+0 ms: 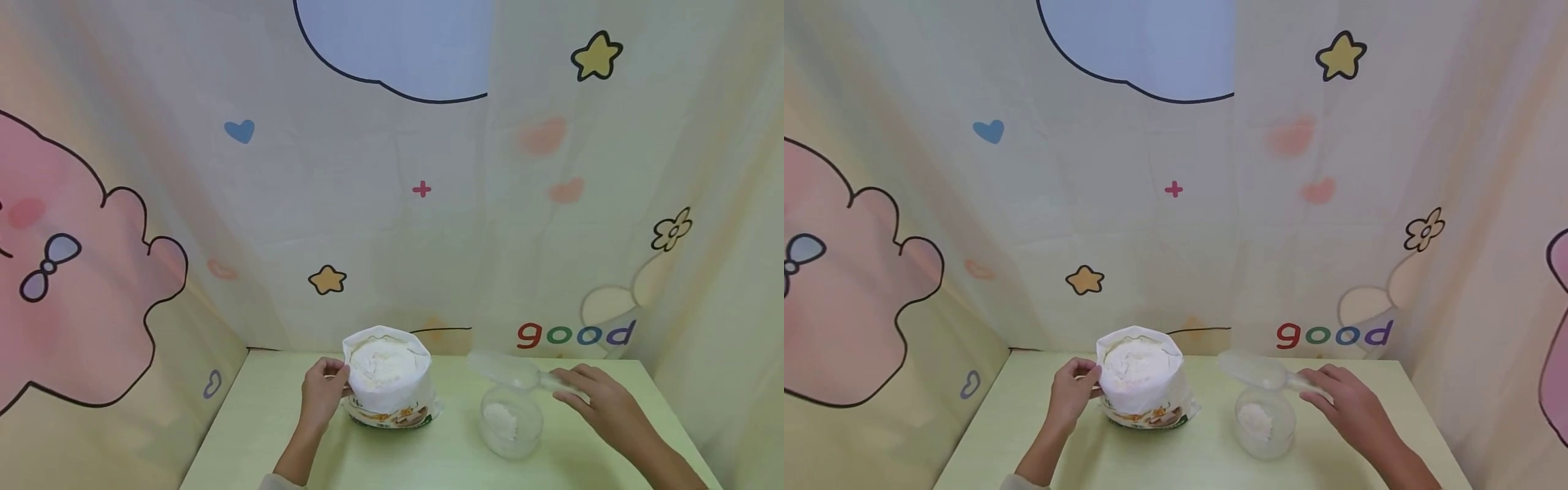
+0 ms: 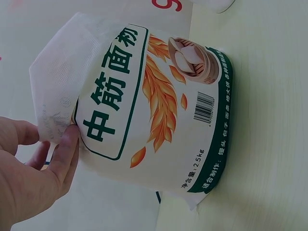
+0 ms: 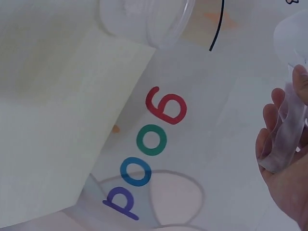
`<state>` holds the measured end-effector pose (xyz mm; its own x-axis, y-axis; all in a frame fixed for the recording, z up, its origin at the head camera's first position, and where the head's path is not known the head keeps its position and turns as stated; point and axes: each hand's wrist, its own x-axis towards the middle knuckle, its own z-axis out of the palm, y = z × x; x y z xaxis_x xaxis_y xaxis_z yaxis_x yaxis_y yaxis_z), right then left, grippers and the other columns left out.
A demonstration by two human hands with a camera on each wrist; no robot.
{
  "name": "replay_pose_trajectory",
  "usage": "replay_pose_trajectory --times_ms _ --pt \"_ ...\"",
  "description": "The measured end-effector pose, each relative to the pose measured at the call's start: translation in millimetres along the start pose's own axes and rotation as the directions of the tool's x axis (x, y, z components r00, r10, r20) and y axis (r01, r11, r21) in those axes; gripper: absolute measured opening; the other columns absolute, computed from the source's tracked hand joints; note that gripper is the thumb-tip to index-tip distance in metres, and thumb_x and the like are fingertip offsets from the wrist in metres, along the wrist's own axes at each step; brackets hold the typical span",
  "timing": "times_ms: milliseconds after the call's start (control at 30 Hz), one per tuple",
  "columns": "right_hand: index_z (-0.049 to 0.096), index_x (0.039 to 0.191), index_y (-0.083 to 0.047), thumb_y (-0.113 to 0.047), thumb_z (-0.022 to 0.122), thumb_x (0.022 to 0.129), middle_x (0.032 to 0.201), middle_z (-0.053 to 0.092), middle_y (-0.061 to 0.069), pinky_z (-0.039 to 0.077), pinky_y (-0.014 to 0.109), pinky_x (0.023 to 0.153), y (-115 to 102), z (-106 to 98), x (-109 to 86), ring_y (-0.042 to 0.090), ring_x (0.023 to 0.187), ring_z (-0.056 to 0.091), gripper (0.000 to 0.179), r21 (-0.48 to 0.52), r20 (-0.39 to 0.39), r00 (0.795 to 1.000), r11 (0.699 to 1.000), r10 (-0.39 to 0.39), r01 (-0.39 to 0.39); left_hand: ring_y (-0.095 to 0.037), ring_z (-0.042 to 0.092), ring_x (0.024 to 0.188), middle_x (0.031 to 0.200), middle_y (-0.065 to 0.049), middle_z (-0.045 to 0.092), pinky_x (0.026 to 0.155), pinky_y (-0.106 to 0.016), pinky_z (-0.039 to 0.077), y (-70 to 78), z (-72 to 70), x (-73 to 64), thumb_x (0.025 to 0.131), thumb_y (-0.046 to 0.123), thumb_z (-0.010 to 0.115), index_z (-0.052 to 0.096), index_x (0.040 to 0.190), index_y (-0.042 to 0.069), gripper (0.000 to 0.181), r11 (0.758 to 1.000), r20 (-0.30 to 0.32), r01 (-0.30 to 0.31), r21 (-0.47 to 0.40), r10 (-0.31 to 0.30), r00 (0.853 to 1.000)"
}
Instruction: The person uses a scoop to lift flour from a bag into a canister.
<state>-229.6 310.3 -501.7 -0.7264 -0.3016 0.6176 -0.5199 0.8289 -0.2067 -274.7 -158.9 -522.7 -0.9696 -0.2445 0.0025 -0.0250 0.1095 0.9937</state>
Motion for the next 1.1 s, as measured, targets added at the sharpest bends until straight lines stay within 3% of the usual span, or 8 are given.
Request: replay_pose_trajectory --times_ms 133,200,400,600,1100 --pt "0.077 0.113 -0.015 -0.014 0.089 0.072 0.101 0.068 -0.006 0.053 0.02 0.063 -8 2 16.3 0.006 0.082 0.056 0.043 -0.025 -0.018 0.998 0.998 -0.066 0.066 -0.016 0.07 0.071 0.096 -0.015 0.063 0.067 -0.03 0.068 -1.2 -0.7 1.1 0.099 0.007 0.064 0.063 0.107 -0.009 0.018 1.0 0.004 0.002 0.006 -0.002 1.0" --pt "0.077 0.115 -0.014 -0.014 0.089 0.072 0.104 0.069 -0.003 0.057 0.025 0.066 -13 4 25.2 0.01 0.084 0.059 0.045 -0.039 -0.024 0.995 0.995 -0.092 0.091 -0.015 0.07 0.071 0.095 -0.016 0.063 0.066 -0.031 0.068 7.6 -1.8 -3.8 0.099 0.006 0.063 0.062 0.106 -0.011 0.018 1.0 0.013 -0.008 0.007 0.008 1.0" --pt "0.076 0.119 -0.016 -0.018 0.088 0.077 0.108 0.072 0.003 0.064 0.042 0.072 -26 6 51.6 0.02 0.092 0.066 0.044 -0.035 0.01 0.994 0.993 -0.109 0.109 -0.017 0.07 0.072 0.095 -0.016 0.062 0.067 -0.031 0.068 1.1 -2.3 0.0 0.098 0.006 0.063 0.062 0.105 -0.008 0.016 1.0 0.001 -0.011 0.015 0.011 1.0" --pt "0.076 0.117 -0.016 -0.018 0.087 0.078 0.103 0.07 0.001 0.061 0.036 0.068 -35 9 78.0 0.017 0.088 0.065 0.04 -0.036 0.017 0.981 0.98 -0.196 0.196 -0.018 0.071 0.072 0.096 -0.017 0.062 0.068 -0.033 0.068 -7.1 -1.6 4.5 0.098 0.006 0.064 0.063 0.105 -0.007 0.015 1.0 -0.012 0.007 0.021 -0.007 1.0" --pt "0.077 0.116 -0.013 -0.02 0.082 0.086 0.096 0.069 0.0 0.058 0.031 0.068 -51 9 136.1 0.016 0.082 0.061 0.031 -0.022 0.197 0.928 0.944 -0.317 0.328 -0.017 0.071 0.071 0.096 -0.017 0.063 0.067 -0.033 0.068 -1.2 0.3 0.3 0.098 0.006 0.065 0.062 0.106 -0.009 0.017 1.0 -0.005 0.0 0.004 0.0 1.0"
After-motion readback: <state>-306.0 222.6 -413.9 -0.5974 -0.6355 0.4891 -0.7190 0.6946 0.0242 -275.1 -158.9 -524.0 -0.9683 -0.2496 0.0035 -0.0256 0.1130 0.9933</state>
